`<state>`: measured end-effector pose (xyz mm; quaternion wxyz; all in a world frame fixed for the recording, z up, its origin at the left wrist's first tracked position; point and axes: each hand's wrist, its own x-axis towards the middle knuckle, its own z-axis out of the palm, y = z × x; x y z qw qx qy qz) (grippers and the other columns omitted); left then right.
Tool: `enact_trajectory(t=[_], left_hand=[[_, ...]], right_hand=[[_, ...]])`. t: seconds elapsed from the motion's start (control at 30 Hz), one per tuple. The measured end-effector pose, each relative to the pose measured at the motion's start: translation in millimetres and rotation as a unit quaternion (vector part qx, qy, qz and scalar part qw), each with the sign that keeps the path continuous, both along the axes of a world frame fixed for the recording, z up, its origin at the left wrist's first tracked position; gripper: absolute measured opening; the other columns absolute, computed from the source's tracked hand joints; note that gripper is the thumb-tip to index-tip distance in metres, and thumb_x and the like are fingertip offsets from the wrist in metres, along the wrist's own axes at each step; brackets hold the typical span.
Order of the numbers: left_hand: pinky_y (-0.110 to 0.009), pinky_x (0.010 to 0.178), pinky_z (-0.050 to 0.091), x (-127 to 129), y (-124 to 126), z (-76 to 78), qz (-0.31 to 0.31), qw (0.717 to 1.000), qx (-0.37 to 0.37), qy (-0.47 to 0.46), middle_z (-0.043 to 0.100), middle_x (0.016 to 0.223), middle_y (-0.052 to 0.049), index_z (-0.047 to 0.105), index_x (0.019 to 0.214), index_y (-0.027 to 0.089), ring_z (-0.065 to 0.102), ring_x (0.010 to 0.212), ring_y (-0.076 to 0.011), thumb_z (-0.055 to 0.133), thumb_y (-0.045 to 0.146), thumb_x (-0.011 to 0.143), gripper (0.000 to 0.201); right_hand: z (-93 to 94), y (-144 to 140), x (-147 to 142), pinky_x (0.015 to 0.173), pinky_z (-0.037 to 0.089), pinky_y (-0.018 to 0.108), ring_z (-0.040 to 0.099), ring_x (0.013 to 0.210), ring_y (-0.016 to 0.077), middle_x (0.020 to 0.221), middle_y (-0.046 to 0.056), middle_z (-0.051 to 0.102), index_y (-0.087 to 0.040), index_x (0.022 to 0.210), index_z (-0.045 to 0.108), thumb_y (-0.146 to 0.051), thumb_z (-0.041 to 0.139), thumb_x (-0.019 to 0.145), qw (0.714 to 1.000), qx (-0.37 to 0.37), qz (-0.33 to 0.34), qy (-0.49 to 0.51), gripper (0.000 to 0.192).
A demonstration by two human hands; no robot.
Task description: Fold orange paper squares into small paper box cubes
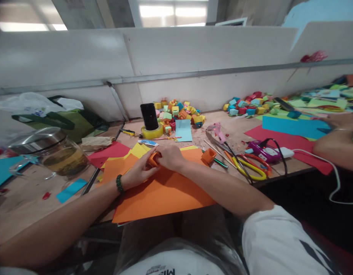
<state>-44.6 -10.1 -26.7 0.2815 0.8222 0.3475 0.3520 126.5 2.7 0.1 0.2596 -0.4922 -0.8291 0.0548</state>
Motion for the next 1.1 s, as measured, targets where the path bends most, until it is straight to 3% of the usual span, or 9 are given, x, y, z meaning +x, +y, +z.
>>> enact_trajectory(t=[0.13, 0.33, 0.5, 0.73, 0.9, 1.1], left_hand=[[-0.043, 0.112, 0.036, -2.5, 1.3, -2.0, -0.001, 1.0, 0.012, 0.003, 0.044, 0.146, -0.014, 0.034, 0.147, 0.019, 0.044, 0.132, -0.0279, 0.059, 0.025, 0.08, 0.072], [-0.044, 0.109, 0.04, -5.2, 3.3, 0.3, -0.005, 1.0, 0.02, 0.001, 0.048, 0.143, -0.013, 0.039, 0.145, 0.02, 0.048, 0.129, -0.0276, 0.056, 0.025, 0.082, 0.066], [-0.045, 0.115, 0.033, -6.1, 5.4, 0.5, -0.01, 1.0, 0.012, -0.005, 0.048, 0.145, -0.01, 0.047, 0.14, 0.021, 0.043, 0.135, -0.0286, 0.057, 0.02, 0.078, 0.063], [-0.044, 0.117, 0.03, -6.2, 4.3, 2.4, -0.001, 1.0, -0.019, 0.02, 0.043, 0.149, -0.01, 0.042, 0.143, 0.018, 0.039, 0.138, -0.0271, 0.054, 0.021, 0.078, 0.066], [-0.045, 0.117, 0.03, -1.9, 1.1, 5.5, -0.025, 0.999, 0.018, 0.032, 0.045, 0.148, -0.008, 0.041, 0.143, 0.019, 0.039, 0.138, -0.0273, 0.052, 0.017, 0.076, 0.068], [-0.044, 0.113, 0.036, 0.4, -2.2, 5.2, -0.016, 0.999, 0.025, 0.034, 0.049, 0.143, -0.011, 0.033, 0.147, 0.017, 0.045, 0.133, -0.0272, 0.055, 0.019, 0.077, 0.074]], right_hand=[[-2.6, 3.0, 0.4, 0.061, 0.032, 0.026, 0.059, 0.071, 0.0158, 0.08, 0.004, 0.072, -0.017, 0.085, 0.072, -0.017, 0.057, 0.079, 1.0, 0.015, 0.004, 0.011, 0.016], [-7.2, 7.6, 4.3, 0.056, 0.028, 0.023, 0.047, 0.057, 0.0101, 0.061, -0.001, 0.061, -0.017, 0.064, 0.066, -0.017, 0.062, 0.077, 0.995, 0.044, 0.037, 0.08, 0.014], [-7.0, 5.1, 4.9, 0.057, 0.028, 0.022, 0.048, 0.058, 0.0097, 0.062, -0.001, 0.063, -0.018, 0.066, 0.068, -0.018, 0.063, 0.08, 0.994, 0.031, 0.067, 0.077, 0.014], [-1.7, 2.3, 5.6, 0.059, 0.03, 0.023, 0.054, 0.064, 0.012, 0.07, 0.002, 0.069, -0.017, 0.068, 0.07, -0.017, 0.055, 0.083, 0.993, 0.055, 0.097, 0.028, 0.022], [-3.1, 0.9, 2.5, 0.057, 0.028, 0.026, 0.054, 0.065, 0.0141, 0.072, 0.004, 0.07, -0.017, 0.066, 0.07, -0.016, 0.056, 0.078, 0.996, 0.078, 0.042, -0.017, 0.019], [-10.4, 3.4, 1.2, 0.056, 0.028, 0.024, 0.051, 0.061, 0.0119, 0.066, 0.0, 0.067, -0.019, 0.065, 0.068, -0.022, 0.062, 0.076, 0.995, 0.068, 0.019, 0.064, 0.013]])
